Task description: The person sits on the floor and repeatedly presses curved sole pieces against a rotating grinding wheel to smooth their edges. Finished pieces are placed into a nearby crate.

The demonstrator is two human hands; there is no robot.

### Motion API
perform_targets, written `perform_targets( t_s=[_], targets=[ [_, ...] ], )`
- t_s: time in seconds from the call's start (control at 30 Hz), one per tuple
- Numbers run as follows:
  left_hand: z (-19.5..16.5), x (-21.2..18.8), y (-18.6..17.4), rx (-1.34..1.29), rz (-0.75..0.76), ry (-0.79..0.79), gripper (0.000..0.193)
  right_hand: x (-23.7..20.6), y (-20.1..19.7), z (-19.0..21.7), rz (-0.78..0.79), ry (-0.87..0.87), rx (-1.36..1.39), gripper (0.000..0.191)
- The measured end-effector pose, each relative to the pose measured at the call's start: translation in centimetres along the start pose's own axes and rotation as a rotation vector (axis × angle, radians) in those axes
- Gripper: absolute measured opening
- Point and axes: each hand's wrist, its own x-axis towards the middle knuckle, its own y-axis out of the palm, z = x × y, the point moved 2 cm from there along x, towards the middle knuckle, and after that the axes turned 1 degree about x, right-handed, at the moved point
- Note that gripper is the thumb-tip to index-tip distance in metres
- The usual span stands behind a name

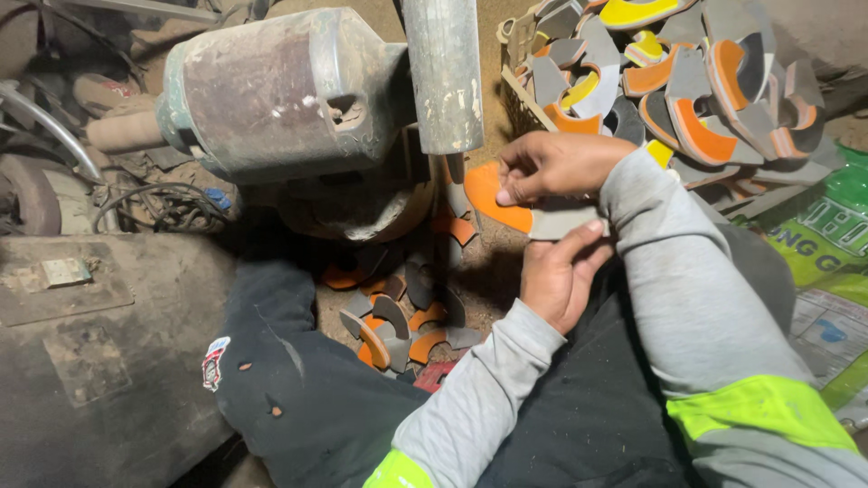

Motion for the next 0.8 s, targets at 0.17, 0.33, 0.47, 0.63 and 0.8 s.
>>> perform_targets(
  t_s=[0.17,0.33,0.47,0.63,0.8],
  targets=[
    [-3.3,0.6,-4.5,0.919,-0.055,0.342,0.012,-1.2,-0.3,0.4,0.04,-0.108,0.116,0.035],
    [-5.0,1.7,-7.9,1.2,-0.239,0.386,0.022,-1.5,-0.5,0.2,-0.076,-0.129,-0.112,0.045],
    [-3.6,3.3,-7.4,0.774,-0.001,0.246,0.02,-1.3,-0.4,0.4,-0.239,-0.155,-0.202,0.052],
    [-1.0,6.0,-5.4,0.009,0.281,-0.189,0.041,-1.5,0.2,1.6,-0.536,-0.218,-0.518,0.055],
    [-0.8,6.6,-4.5,-0.099,0.323,-0.252,0.049,-1.0,0.3,3.8,-0.557,-0.218,-0.612,0.039]
  ],
)
